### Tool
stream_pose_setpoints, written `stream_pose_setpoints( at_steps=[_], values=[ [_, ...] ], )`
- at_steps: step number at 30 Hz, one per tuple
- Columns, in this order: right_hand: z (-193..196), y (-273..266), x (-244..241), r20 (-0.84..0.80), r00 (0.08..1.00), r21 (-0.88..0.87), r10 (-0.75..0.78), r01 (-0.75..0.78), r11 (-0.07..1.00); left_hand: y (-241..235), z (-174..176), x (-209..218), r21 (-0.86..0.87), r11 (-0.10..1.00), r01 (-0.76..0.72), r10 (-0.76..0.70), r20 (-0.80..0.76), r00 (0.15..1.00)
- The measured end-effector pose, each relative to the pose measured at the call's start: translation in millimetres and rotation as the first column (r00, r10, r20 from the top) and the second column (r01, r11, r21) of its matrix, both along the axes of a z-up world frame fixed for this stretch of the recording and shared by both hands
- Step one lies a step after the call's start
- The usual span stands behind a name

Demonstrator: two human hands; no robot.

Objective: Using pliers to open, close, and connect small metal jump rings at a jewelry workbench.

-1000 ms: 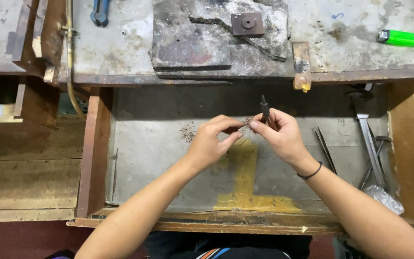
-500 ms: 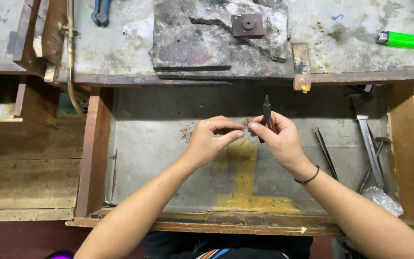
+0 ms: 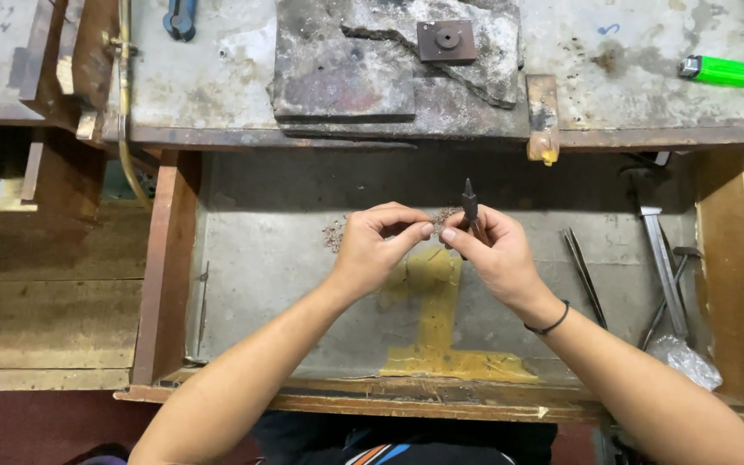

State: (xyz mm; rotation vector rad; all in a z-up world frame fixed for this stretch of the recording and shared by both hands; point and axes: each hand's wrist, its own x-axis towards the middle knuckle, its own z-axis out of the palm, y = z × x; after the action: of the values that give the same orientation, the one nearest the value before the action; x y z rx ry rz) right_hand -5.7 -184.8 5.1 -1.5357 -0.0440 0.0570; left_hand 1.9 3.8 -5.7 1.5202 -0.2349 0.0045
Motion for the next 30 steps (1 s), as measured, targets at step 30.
stream_pose_setpoints(
  at_steps=[30],
  values=[
    [-1.6, 9.1, -2.8, 0.013, 0.999, 0.08, 0.05, -0.051, 0.996, -19.3, -3.9, -13.3, -0.159, 0.976, -0.146, 0.126, -0.131, 0.983]
  ],
)
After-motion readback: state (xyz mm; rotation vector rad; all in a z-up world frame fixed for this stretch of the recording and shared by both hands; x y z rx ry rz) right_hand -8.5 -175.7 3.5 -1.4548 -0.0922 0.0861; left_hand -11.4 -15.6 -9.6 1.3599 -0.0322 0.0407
